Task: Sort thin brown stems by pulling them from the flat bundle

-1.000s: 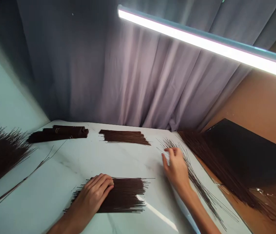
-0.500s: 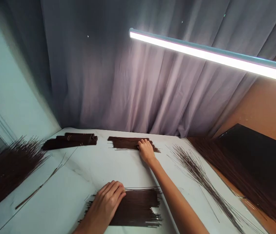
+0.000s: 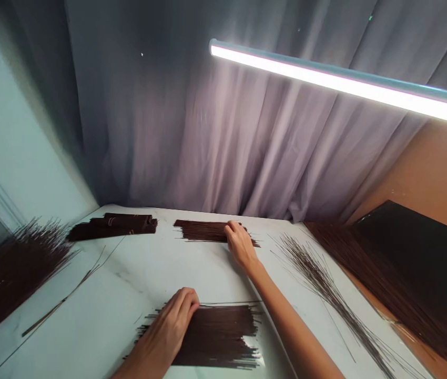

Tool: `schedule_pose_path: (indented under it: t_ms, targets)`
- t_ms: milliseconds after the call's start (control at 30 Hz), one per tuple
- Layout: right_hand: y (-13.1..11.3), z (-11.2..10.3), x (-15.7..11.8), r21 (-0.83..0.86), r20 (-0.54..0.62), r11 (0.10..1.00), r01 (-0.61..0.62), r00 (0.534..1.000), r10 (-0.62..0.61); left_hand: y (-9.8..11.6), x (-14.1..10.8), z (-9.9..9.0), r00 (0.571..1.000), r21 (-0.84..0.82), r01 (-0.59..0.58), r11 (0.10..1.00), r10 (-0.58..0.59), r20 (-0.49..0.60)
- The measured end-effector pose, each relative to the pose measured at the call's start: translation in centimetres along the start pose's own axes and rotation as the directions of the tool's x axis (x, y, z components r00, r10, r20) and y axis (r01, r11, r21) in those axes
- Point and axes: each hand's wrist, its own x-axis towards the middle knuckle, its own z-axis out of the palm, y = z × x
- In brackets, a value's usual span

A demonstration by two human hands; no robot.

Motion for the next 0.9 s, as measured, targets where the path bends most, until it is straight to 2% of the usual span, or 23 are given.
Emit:
schedule_pose_path:
  t_ms: [167,300,400,433,467,500,533,600,700,800,900]
  targets:
    - [-0.5,-2.3,0.7,0.114,-0.082,0.993,0.029,0.996,-0.019,-0.2,0.1,-0.5,0.998,-0.136,0.035,0.990,-0.042,-0.049]
    - [-0.9,-6.0,0.1,0.218,-0.151,0.976,0.021,0.988,0.012,-0.3,0.5,-1.1,0.989,-0.247,0.132,0.960,-0.143,-0.029]
    - [-2.2,-10.1,-2.2,0.303,-0.263,0.950,-0.067,0.953,0.151,-0.3,0.8,-1.9,0.977,-0.374,0.204,0.905,-0.210,0.025]
    - [-2.9,-11.4,-3.2,0.358,-0.303,0.926,-0.118,0.924,0.235,-0.3,0.8,-2.1,0.974,-0.423,0.219,0.879,-0.220,0.048]
    - [-3.7,-12.6,-4.3,0.468,-0.327,0.865,-0.178,0.875,0.357,-0.2,0.8,-2.4,0.972,-0.466,0.230,0.854,-0.225,0.067]
    - [-4.7,-13.5,-5.3,0.562,-0.300,0.798,-0.216,0.846,0.440,-0.1,0.8,-2.6,0.963,-0.504,0.265,0.822,-0.254,0.091]
    - [-5.7,-14.1,-6.4,0.629,-0.241,0.738,-0.246,0.840,0.486,0.1,0.8,-2.9,0.949,-0.526,0.315,0.790,-0.280,0.147]
    - [-7.8,-14.5,-8.3,0.683,-0.093,0.662,-0.308,0.862,0.498,0.4,0.5,-3.2,0.934,-0.550,0.358,0.755,-0.300,0.195]
    - [-10.0,-13.3,-10.3,0.705,0.077,0.591,-0.392,0.871,0.485,0.8,-0.1,-3.3,0.933,-0.593,0.360,0.720,-0.284,0.222]
    - [-10.7,-12.0,-11.0,0.758,0.147,0.501,-0.418,0.858,0.493,1.1,-0.3,-3.5,0.943,-0.618,0.331,0.714,-0.230,0.240]
    - [-10.8,-11.6,-10.9,0.798,0.162,0.433,-0.419,0.841,0.516,1.6,0.1,-4.2,0.923,-0.617,0.365,0.697,-0.186,0.336]
